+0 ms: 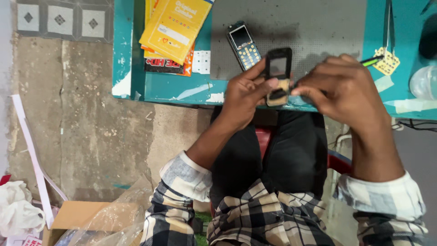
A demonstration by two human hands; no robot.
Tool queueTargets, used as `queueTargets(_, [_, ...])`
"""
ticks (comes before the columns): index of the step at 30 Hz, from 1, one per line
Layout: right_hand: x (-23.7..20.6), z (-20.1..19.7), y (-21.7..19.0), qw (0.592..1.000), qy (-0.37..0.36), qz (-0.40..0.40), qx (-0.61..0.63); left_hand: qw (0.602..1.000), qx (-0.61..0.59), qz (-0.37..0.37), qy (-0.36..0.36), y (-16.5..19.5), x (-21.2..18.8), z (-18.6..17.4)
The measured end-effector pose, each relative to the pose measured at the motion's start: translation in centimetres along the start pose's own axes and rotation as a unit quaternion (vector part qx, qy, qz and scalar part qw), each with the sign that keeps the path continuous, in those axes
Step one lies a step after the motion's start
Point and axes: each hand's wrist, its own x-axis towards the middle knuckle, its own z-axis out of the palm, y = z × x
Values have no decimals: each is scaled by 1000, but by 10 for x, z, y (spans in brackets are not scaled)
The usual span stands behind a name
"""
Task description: The person assembles a mobile phone by inserting the motherboard into the chassis, attaching the keypad, and snapping the back cover into place. The person then presses the buttons to test the device.
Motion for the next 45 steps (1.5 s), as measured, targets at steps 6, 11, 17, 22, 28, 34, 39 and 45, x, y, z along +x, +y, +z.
queueTargets(6, [-4,-4,1,1000,17,14,10,1000,8,15,0,3,3,5])
queueTargets(11, [-13,12,5,999,9,34,1,1000,15,18,0,3,3,5])
queueTargets(17, [-15,13,3,1000,18,-8,-3,1000,-4,19,2,3,2,6])
queueTargets(22, [-1,2,-21,998,60,22,-5,999,33,13,18,2,1,4])
queueTargets(28, [1,3,-9,999,47,27,5,999,-17,2,27,1,1,3])
queueTargets(34, [-6,3,-9,998,52,44,13,999,-3,12,36,0,1,5])
queueTargets(39, [-13,4,-20,997,49,52,6,998,38,30,34,-2,0,3])
queueTargets(45, [-21,14,-9,996,85,19,-6,998,46,18,33,5,0,6])
